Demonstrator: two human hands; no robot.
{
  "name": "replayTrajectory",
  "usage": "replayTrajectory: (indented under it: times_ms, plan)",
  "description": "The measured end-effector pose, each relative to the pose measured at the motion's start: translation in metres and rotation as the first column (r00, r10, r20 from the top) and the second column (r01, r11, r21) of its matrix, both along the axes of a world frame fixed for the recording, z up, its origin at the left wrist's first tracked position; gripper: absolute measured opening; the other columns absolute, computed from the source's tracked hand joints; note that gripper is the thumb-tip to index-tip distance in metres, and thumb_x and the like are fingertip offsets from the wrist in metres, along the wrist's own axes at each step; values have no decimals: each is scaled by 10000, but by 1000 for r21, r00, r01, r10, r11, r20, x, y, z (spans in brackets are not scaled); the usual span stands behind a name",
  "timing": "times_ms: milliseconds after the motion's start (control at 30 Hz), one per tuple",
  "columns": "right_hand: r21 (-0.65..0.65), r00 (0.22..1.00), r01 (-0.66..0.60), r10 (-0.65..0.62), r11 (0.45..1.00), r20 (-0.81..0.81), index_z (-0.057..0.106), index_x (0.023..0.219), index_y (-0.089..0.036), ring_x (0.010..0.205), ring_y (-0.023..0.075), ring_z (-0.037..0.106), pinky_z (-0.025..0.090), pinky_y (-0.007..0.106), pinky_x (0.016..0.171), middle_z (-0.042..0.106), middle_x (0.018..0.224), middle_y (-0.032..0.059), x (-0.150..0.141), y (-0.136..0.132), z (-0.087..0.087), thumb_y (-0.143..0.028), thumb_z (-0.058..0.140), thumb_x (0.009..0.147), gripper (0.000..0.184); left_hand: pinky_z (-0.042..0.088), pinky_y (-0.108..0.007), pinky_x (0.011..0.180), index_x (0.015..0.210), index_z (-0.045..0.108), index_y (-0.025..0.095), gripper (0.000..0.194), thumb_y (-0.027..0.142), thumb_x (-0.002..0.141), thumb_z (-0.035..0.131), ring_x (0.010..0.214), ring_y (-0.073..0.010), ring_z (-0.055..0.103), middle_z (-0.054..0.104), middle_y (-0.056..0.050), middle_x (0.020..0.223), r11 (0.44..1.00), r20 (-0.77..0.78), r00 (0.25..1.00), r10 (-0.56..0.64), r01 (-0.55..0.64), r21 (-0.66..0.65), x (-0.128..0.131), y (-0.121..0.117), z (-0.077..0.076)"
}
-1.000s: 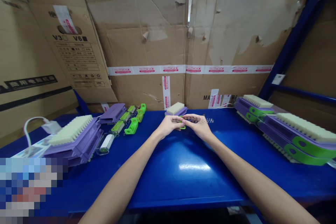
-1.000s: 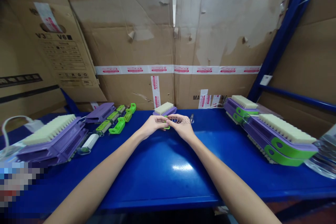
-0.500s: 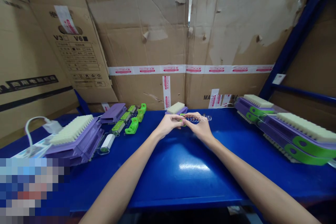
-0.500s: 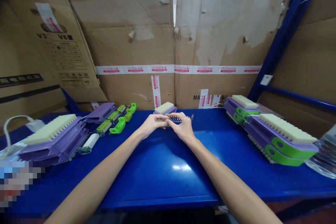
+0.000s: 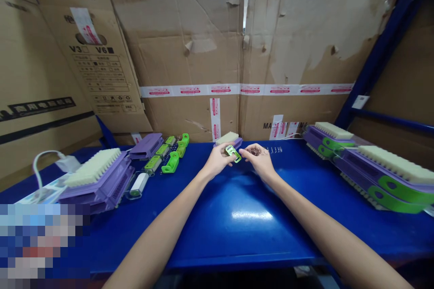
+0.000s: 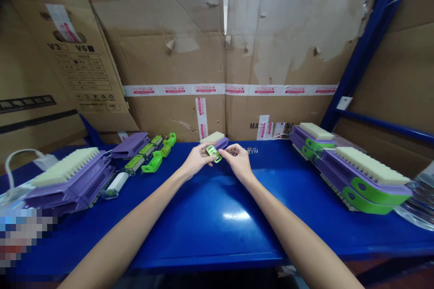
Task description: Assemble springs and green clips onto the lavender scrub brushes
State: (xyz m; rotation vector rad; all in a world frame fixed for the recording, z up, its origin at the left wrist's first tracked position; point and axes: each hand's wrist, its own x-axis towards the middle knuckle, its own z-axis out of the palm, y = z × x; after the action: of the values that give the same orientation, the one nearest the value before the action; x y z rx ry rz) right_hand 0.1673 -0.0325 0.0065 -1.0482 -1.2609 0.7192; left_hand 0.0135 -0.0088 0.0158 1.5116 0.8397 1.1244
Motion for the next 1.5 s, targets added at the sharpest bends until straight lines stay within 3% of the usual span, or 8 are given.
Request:
replayTrajectory:
  times_ms: [167,267,467,600,800,1000,1133,1500]
  plan:
    - [-16,1000,-31,31,999,0,637,842,-164,594,156,601,444,249,496,664,667,35,1,-3,3,-502,697,653,392,415,-142,398,792,563,119,211,146,646,713,513,-93,593,621,5,613,993,-60,992,114,-115,-26,1,-3,-1]
    - [-29,999,-42,42,999,0,671,854,-153,578,154,598,450,246,478,650,630,28,0,-2,4,-484,702,649,390,351,-130,343,757,539,117,199,155,666,712,423,-79,558,600,13,558,984,-71,984,165,-169,-61,3,-5,1]
    - [-75,974,-145,129,987,-184,672,847,-146,635,156,638,550,314,649,675,722,27,-3,-3,3,-360,798,521,410,490,-206,484,663,419,153,322,115,633,737,528,-135,633,577,24,537,952,71,968,239,-219,-214,5,-7,5]
    - [-90,952,-228,202,970,-232,665,877,-151,702,178,664,560,344,705,686,829,41,-3,-4,2,-308,813,487,445,399,-144,434,684,469,140,269,96,616,725,476,-74,556,581,26,547,951,42,958,282,-274,-144,3,-3,2]
    - [-164,951,-268,233,949,-205,642,846,-138,606,162,651,544,295,606,669,637,21,-5,-2,-2,-362,786,550,399,320,-132,347,875,524,157,245,153,677,669,420,-57,475,551,54,587,983,-37,983,183,-182,19,4,-3,-4]
    - [-162,942,-286,247,944,-227,643,849,-148,640,158,659,543,298,658,690,691,21,-3,-3,0,-357,792,544,398,490,-213,537,769,613,111,56,131,716,608,571,-104,599,636,-23,669,997,-71,995,74,-74,12,9,-3,-6]
    - [-162,936,-287,240,944,-258,648,849,-154,652,161,658,544,301,665,688,679,21,1,-3,1,-351,787,558,379,509,-249,685,829,677,94,154,128,681,658,696,-134,640,697,-68,781,1000,-47,999,-10,10,9,8,-5,-3]
    - [-239,830,-469,331,850,-449,643,832,-148,670,162,685,540,279,700,711,739,52,9,-3,5,-258,771,591,294,475,-239,598,748,689,93,317,367,604,759,610,-129,601,686,-61,703,999,-19,1000,17,-17,33,4,-6,0]
